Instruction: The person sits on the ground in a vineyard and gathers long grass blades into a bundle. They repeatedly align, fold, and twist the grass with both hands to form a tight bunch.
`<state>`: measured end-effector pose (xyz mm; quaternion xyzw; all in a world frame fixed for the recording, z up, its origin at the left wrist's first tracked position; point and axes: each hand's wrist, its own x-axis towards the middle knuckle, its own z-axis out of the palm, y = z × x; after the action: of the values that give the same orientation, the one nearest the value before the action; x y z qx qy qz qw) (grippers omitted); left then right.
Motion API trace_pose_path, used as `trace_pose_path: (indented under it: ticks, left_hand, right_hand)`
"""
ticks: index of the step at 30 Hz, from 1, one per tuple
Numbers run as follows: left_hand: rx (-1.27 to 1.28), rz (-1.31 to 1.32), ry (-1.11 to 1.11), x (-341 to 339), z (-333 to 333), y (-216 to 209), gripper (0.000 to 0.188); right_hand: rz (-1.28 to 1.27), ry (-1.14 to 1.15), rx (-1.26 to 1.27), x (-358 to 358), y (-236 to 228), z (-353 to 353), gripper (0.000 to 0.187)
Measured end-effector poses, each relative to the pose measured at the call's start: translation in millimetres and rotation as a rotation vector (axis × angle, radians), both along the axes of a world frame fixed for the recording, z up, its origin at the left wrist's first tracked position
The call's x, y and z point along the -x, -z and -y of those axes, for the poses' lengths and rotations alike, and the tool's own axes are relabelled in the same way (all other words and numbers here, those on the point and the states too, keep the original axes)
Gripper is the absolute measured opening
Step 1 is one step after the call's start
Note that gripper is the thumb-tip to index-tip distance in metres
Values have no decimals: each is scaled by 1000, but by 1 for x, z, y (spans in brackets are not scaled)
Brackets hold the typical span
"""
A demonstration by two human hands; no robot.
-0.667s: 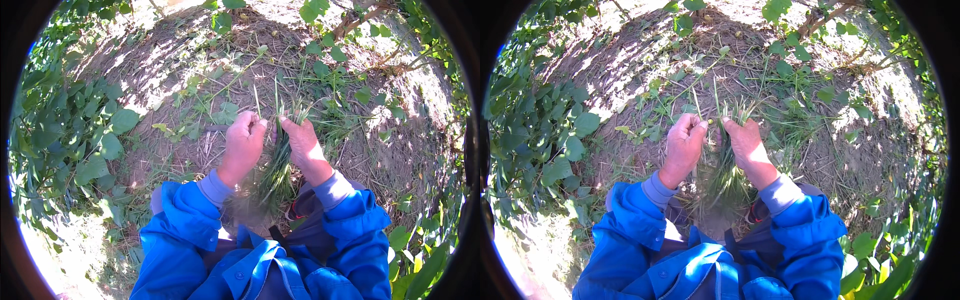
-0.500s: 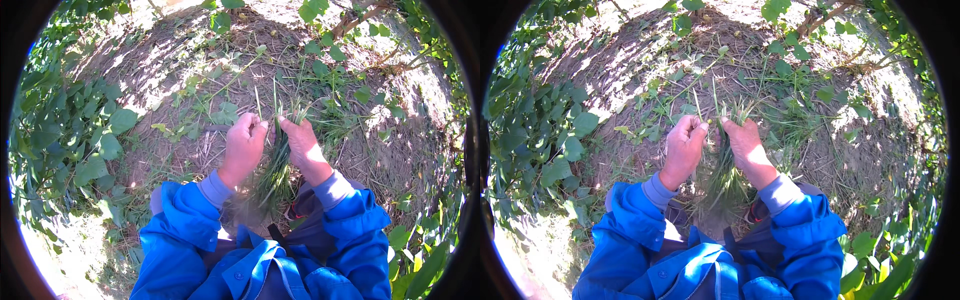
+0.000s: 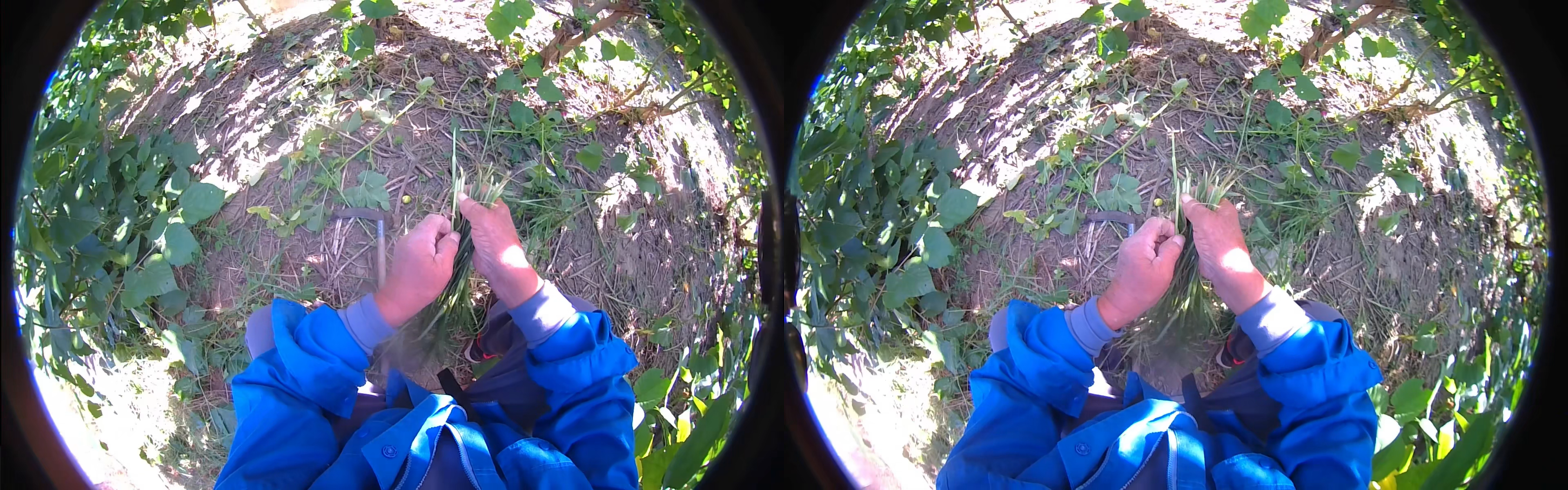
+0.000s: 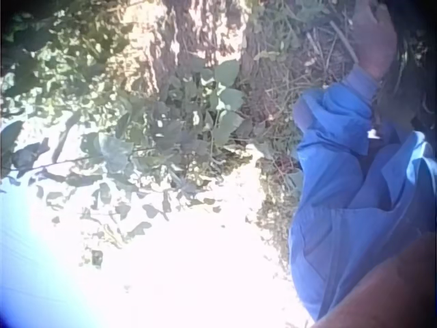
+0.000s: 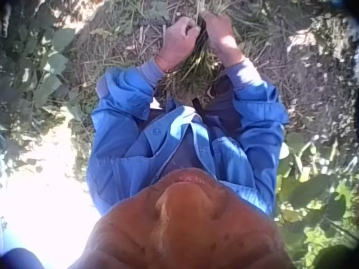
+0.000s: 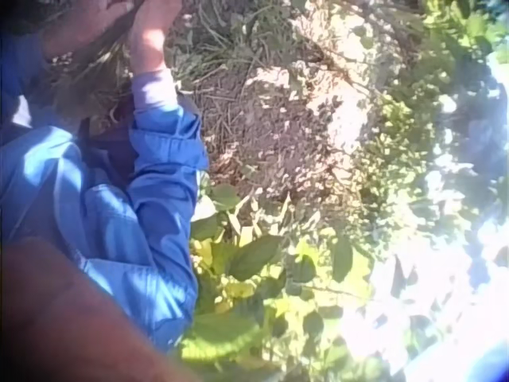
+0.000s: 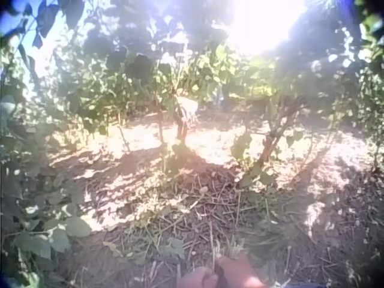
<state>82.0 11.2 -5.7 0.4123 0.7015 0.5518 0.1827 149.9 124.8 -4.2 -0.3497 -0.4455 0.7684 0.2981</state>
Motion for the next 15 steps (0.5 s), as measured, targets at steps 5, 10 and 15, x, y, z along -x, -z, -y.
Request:
trace_pose_path:
  ticks: [5,10,15]
  left_hand:
    - [6,24,-30,0,-1,2,10]
    - [54,-5,-41,1,-2,-1,12]
    - [24,-97,-72,2,-3,4,14]
  right_hand:
    - [-45,7,64,0,1,1,15]
    - [-59,19,51,0,4,4,16]
    - [-22,13,61,1,-3,11,15]
